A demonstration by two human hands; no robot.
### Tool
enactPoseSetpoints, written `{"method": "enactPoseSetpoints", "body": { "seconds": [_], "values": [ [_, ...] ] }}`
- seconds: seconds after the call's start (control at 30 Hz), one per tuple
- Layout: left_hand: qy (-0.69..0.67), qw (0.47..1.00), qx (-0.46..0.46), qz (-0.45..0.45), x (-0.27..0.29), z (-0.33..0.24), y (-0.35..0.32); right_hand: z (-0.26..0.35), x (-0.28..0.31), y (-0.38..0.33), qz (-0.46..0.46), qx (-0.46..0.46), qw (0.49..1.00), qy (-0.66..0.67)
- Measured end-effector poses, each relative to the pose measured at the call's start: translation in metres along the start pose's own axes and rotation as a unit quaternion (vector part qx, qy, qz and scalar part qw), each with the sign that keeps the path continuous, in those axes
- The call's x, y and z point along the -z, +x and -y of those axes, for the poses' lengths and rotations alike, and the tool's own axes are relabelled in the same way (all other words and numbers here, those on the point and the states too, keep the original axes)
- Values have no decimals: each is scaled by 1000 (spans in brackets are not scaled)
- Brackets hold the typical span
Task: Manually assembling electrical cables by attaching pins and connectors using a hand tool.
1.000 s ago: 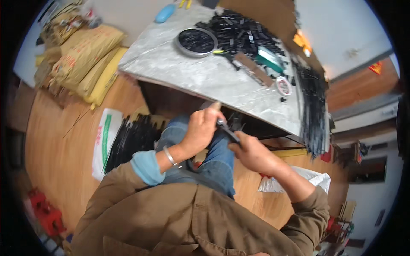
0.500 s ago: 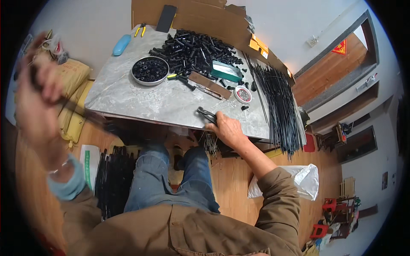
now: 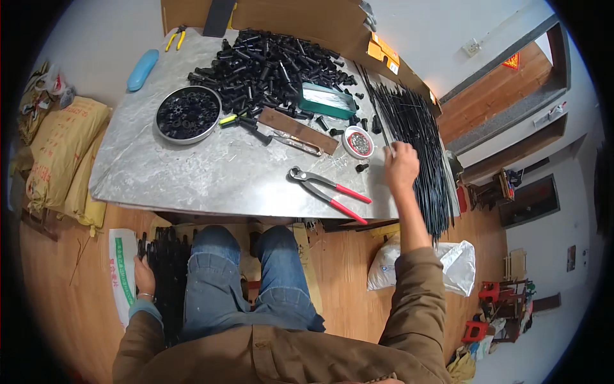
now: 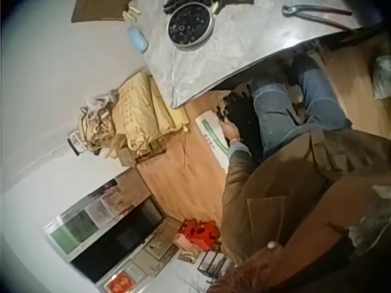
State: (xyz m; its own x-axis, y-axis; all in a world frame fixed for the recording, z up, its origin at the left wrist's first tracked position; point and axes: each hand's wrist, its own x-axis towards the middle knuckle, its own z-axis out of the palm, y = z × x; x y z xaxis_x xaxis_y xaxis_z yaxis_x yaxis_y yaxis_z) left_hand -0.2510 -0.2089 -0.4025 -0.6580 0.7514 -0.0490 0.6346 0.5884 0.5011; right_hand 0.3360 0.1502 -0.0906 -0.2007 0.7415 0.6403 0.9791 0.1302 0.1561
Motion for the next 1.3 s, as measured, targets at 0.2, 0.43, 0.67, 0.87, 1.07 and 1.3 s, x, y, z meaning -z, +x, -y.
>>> {"method": "enactPoseSetpoints", "body": {
  "seconds": [0.2,0.43,0.67,0.87,1.07,1.3],
  "values": [
    [187,981,46,8,-51,30,-10,-52,-54,26,167,-189,960,-122],
    [162,968,80,173,-59,2,-6,-66,-73,46,198,-204,945,-161],
    [-52,987,-21,152,-52,-43,1,-76,-25,77,86,-151,979,-108],
    [-140,972,-28,185,-38,-47,-3,-67,-21,71,148,-217,965,3],
    [-120,970,25,209,-19,-19,-26,-81,-63,49,216,-261,939,-51],
    [-107,966,74,225,-8,2,-32,-75,-36,67,240,-277,929,-54]
  ]
}}
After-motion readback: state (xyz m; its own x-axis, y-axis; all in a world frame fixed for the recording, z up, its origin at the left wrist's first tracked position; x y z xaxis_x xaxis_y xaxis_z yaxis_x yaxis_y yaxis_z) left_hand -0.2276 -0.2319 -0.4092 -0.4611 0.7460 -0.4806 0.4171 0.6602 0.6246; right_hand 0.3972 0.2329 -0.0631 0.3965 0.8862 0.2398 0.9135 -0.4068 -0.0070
